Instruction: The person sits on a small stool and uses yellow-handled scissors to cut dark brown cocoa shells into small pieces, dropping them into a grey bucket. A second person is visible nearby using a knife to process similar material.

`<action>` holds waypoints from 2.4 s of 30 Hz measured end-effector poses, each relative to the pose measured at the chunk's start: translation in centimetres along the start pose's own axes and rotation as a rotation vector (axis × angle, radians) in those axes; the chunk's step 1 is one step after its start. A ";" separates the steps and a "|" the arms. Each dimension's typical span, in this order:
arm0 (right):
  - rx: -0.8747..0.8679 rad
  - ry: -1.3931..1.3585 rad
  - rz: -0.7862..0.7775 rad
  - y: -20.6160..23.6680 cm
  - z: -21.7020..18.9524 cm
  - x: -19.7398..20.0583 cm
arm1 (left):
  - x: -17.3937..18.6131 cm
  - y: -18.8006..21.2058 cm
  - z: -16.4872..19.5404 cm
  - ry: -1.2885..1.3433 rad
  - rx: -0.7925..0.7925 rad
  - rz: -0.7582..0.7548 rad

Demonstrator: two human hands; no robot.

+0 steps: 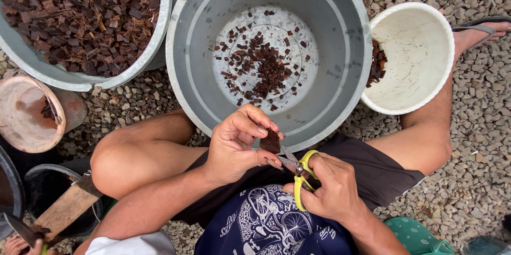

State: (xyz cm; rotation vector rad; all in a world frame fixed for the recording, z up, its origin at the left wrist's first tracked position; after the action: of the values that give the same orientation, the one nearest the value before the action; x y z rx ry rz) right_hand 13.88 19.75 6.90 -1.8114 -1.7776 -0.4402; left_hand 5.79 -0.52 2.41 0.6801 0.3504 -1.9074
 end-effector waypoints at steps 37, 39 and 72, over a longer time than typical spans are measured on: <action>-1.041 0.637 0.106 1.8 22.8 5.7 | 0.4 -0.9 -0.7 -0.194 0.155 0.039; -1.024 0.635 0.124 2.1 22.7 5.6 | 0.2 -1.0 -0.5 -0.217 0.161 0.020; -0.564 0.294 0.099 0.2 10.0 1.7 | 1.0 -2.1 -0.2 -0.024 0.122 0.287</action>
State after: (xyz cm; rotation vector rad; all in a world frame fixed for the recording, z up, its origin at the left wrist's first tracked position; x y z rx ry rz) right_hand 12.74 27.00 -0.02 -2.0515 -1.4398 -1.1953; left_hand 3.68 -0.23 1.50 0.7456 0.1135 -1.6702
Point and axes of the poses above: each hand's wrist, its own y-axis away from the middle knuckle, its own x-axis out of the back of the hand, z = x × y, the point moved 1 cm from there along -y, towards the middle knuckle, and after that the axes turned 7 degrees about z, right-handed, at the moved point
